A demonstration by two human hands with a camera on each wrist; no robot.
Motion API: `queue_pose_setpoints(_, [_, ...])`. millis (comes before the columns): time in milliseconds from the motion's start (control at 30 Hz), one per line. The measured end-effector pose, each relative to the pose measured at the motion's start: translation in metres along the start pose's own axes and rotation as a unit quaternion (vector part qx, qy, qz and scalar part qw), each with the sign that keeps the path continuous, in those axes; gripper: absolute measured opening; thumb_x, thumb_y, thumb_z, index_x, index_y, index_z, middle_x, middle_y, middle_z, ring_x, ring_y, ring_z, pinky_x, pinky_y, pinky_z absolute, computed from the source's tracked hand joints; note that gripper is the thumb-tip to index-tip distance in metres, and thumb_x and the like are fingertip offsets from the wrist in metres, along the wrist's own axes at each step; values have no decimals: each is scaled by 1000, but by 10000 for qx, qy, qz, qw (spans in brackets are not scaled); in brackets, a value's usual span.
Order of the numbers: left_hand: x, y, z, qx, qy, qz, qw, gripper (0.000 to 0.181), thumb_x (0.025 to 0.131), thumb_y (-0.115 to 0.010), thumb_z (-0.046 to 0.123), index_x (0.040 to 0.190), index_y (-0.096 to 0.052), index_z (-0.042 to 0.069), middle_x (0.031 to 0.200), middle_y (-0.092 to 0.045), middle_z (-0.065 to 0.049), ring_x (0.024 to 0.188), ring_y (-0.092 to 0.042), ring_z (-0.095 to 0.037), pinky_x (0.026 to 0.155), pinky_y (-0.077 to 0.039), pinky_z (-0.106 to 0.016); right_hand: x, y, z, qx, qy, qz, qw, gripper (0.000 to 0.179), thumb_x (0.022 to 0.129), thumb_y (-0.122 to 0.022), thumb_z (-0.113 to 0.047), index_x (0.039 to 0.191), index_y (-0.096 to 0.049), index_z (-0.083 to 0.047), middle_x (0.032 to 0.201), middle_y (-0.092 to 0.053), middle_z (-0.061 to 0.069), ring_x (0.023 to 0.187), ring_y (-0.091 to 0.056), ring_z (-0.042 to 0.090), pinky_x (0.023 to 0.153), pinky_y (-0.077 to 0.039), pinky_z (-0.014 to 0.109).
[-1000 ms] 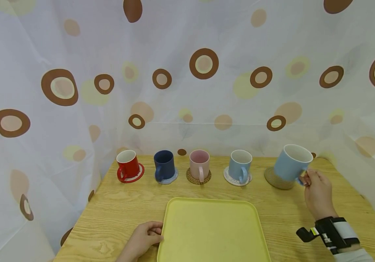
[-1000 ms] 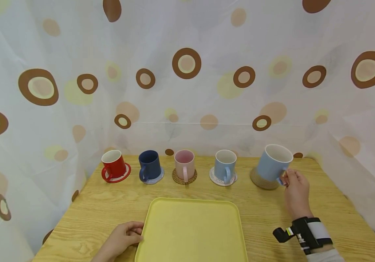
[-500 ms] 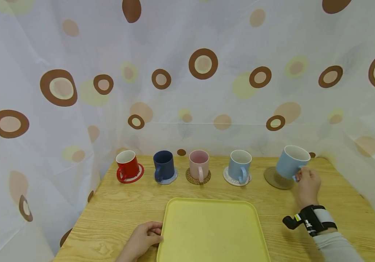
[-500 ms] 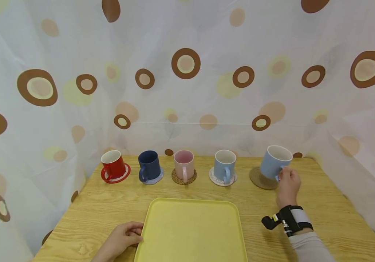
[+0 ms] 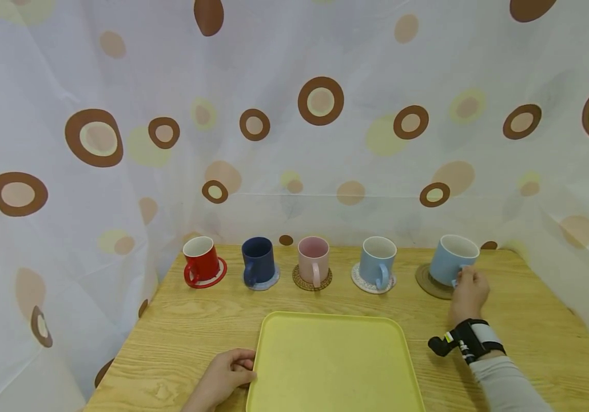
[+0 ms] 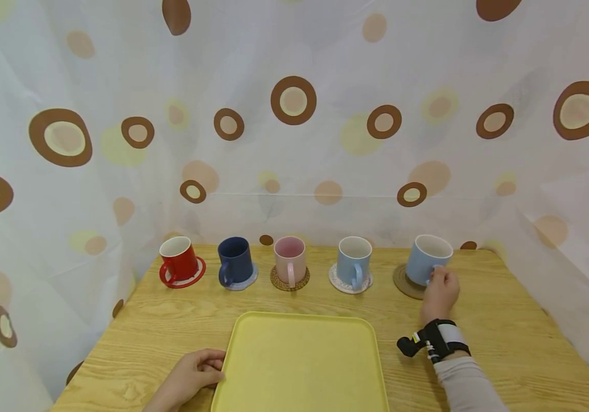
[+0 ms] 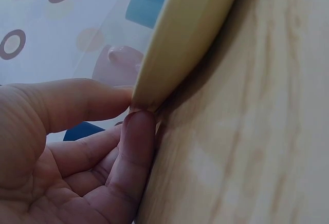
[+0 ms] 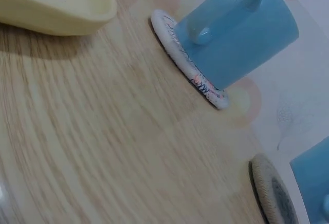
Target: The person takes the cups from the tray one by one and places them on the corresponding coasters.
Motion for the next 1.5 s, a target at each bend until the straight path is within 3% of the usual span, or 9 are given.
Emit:
queue_pose_setpoints(333, [1,-1,0,62,56,-26,10000,44,83,-71,4,123,-59,-9,96,-63,-8,79,-59,-12,68,-54,-27,-7,-1,10,-207,33,72,9998,29,100,-49,-29,75,-53,-14,63,-44,-11,55,-39,5,52,-31,19])
queue_pose_setpoints(633, [1,-2,-3,73,38,-12,10000,44,83,-71,3,124,-59,-10,97,-64,-8,79,-58,-12,68,-53,-27,-11,1,15,-557,97,99,9984,29,101,-47,-30,77,-52,-14,67,-45,-12,66,-40,8,61,-32,20])
queue_pose_setpoints(1033, [-1,-3,0,-48,16,-28,10000,45,82,-71,4,124,-59,-10,95,-62,-7,79,-59,-12,68,-54,-27,-17,-2,14,-351,147,-2,9993,29,100,-48,-28,77,-54,-12,67,-47,-10,66,-43,9,59,-33,18])
queue_pose_setpoints(1200, [-1,-2,-3,-41,18,13,10000,45,82,-71,5,124,-59,-9,96,-62,-7,80,-59,-13,69,-54,-27,-18,-2,18,-300,-21,-130,9995,28,101,-48,-31,80,-54,-13,70,-48,-10,69,-43,9,58,-34,17])
queue_pose_setpoints(1500, [2,-1,-3,199,159,148,9996,44,83,-71,5,125,-60,-6,97,-63,-7,80,-58,-14,69,-52,-27,-15,-4,24,-114,-158,-226,9996,26,101,-49,-32,83,-54,-14,76,-48,-7,74,-44,11,62,-35,17])
Point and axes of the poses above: each hand's wrist, its own x-axis towards the middle knuckle, its own y-axis out of the back of the hand, z = x × y, the point moved 3 cm from there along x, towards the middle knuckle
